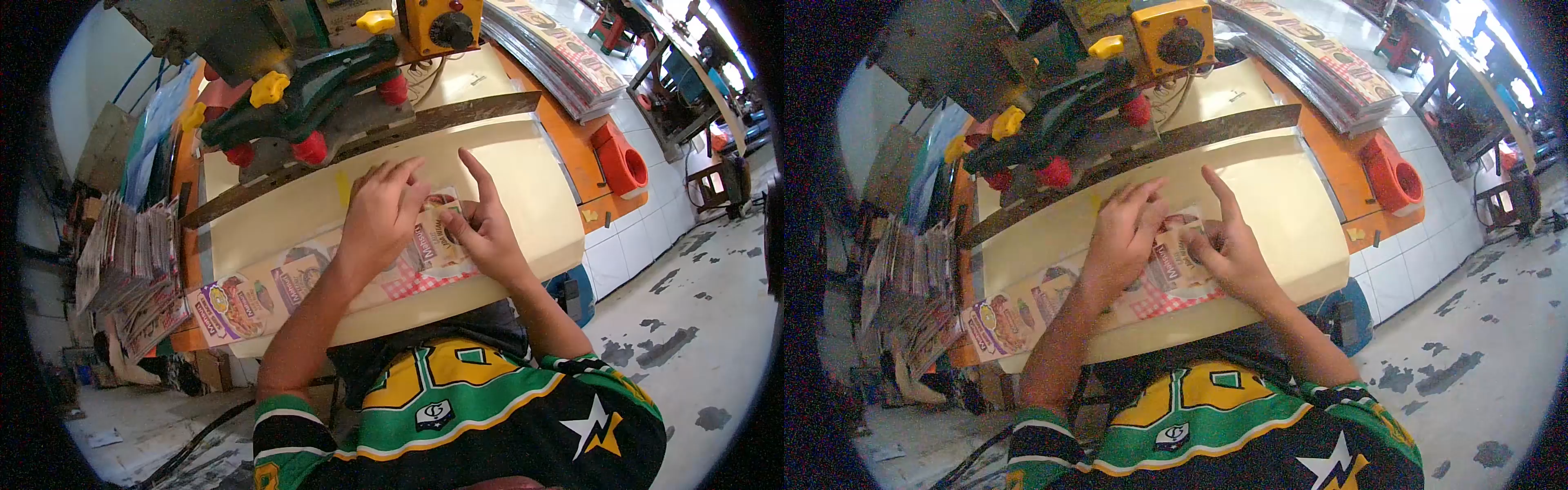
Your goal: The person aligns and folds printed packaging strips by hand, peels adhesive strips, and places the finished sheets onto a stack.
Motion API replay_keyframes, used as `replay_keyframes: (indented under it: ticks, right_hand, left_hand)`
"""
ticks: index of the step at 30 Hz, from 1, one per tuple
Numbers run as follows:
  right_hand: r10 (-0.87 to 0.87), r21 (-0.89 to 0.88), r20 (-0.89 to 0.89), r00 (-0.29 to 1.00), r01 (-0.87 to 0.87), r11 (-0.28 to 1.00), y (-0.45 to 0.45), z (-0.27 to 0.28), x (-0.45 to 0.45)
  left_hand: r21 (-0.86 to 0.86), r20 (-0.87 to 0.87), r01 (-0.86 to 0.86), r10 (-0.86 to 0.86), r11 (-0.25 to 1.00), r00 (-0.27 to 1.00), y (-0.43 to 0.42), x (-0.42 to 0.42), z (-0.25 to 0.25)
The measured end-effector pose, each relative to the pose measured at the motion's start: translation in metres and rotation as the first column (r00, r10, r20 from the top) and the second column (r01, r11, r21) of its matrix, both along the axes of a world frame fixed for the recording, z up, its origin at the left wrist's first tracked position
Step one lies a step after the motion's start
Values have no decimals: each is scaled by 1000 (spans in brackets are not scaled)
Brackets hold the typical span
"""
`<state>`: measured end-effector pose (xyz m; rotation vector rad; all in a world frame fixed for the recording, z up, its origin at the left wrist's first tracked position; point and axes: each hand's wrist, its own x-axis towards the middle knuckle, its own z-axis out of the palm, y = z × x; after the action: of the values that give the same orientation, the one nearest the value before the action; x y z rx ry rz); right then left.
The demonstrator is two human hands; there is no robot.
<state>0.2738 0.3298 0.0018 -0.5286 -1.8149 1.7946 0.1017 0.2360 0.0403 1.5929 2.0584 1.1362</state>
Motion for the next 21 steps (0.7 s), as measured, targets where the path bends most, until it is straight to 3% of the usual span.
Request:
replay_keyframes:
  ticks: [1, 4, 6, 10, 12, 16, 21]
  right_hand:
    - [3, 69, 71, 997, -8, 998, 1, 0, 1]
    - [-6, 17, 19, 1000, 6, 1000, -3, 2, -2]
    - [-5, 26, 12, 1000, 5, 1000, -2, -2, -2]
    - [4, 10, 13, 1000, -4, 1000, -1, -3, -2]
    - [3, 4, 17, 1000, -3, 1000, 0, -4, -2]
    - [-24, 22, 47, 999, 23, 999, -3, -1, -4]
    - [-43, 94, 130, 991, 31, 995, -1, -1, -4]
  left_hand:
    - [0, -1, 0, 0, 1000, 1000, 7, -2, 5]
    - [-101, 27, 51, -49, 994, 998, 21, -8, 12]
    - [-171, 251, 131, -85, 976, 964, 26, -10, 10]
    - [-226, 161, 158, -124, 961, 979, 31, -6, 13]
    - [-109, 142, 188, -172, 976, 975, 31, -6, 4]
    - [-115, 116, 189, -176, 975, 978, 28, -2, 12]
    - [45, 24, 162, -163, 986, 986, 30, 5, 2]
